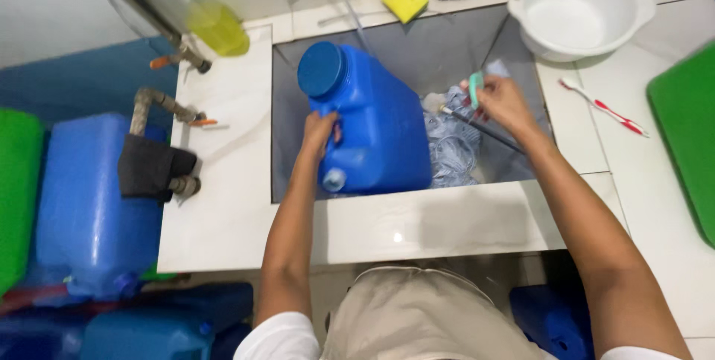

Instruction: The person cleans several large plastic containers in a sink. They rinse the containers with water, scrub the exterior and interior with a sponge, and use a toothbrush to clean the spigot area. The person also uses scissors to cut a plastic seal on a green container before scrubbing it. The cleaned containers are placed on a nearby rack.

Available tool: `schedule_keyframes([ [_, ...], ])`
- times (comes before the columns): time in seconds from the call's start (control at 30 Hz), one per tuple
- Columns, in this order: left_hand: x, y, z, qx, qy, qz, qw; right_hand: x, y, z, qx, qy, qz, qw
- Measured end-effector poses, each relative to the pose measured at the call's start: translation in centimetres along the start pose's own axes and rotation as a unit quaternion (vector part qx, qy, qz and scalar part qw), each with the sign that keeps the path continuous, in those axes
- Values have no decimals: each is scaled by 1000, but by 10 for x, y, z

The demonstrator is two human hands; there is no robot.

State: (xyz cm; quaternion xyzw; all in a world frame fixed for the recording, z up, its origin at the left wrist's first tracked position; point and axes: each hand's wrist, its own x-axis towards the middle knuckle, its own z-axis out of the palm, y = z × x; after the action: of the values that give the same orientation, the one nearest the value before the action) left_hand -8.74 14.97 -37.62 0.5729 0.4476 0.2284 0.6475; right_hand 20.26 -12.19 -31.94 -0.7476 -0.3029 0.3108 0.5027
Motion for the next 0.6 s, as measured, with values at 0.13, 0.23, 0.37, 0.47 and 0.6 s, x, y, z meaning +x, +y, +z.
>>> schedule_keyframes([
  [0.13, 26, 13, 30, -326, -33, -147, 933, -36, 4, 47, 135, -245, 59, 958],
  [0.23, 40, 23, 59, -399, 31, -105, 910, -53, 11, 67, 275, -370, 125, 878],
  [0.37, 43, 33, 88, -456, 144, -67, 876, -54, 22, 70, 409, -430, 182, 784],
  [0.47, 39, 41, 101, -433, 167, -63, 883, -54, 31, 69, 486, -413, 164, 752],
  [0.6, 29, 47, 110, -423, 178, -57, 886, -60, 34, 74, 487, -372, 155, 775],
])
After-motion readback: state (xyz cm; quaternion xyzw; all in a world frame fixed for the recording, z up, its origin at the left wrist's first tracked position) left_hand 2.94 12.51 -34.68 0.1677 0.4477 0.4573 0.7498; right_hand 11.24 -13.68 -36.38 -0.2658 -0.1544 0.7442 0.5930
